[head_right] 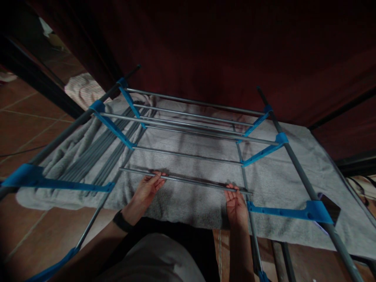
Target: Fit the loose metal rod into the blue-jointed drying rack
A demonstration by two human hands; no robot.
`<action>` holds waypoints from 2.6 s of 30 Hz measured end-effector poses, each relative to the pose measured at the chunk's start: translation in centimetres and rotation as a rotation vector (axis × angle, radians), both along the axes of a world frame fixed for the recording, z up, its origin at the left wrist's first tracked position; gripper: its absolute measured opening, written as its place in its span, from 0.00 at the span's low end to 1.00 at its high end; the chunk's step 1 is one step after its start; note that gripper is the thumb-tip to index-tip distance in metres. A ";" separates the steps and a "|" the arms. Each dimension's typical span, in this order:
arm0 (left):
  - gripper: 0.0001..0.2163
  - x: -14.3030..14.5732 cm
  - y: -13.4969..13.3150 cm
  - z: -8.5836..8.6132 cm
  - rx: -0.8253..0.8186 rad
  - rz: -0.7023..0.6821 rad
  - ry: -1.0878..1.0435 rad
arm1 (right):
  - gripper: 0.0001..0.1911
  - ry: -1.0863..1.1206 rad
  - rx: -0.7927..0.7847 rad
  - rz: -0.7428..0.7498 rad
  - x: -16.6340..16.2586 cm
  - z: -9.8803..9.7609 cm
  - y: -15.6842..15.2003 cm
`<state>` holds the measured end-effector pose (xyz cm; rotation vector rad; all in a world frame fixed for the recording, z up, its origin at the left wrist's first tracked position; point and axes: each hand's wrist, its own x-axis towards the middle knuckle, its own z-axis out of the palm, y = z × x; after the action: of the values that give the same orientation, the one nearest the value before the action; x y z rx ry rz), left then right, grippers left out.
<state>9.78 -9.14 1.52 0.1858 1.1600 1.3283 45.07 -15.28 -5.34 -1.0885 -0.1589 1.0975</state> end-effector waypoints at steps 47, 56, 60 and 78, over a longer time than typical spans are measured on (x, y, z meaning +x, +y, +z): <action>0.21 -0.5 -0.9 0.3 -0.003 0.007 0.058 | 0.06 -0.027 0.029 0.025 -0.1 -0.2 -0.4; 0.21 -0.8 -0.8 0.1 0.003 0.011 0.054 | 0.07 -0.017 0.030 0.035 -0.3 0.1 -0.4; 0.21 -0.9 -0.9 -0.1 0.006 0.014 0.063 | 0.07 -0.013 0.024 0.025 -0.4 0.3 -0.4; 0.17 -0.5 -1.1 1.0 0.081 -0.039 0.068 | 0.08 -0.002 0.000 0.015 -0.3 0.3 -0.3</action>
<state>9.30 -10.19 2.49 0.3125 1.1545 1.3439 44.79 -15.58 -5.06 -1.0895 -0.1690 1.1096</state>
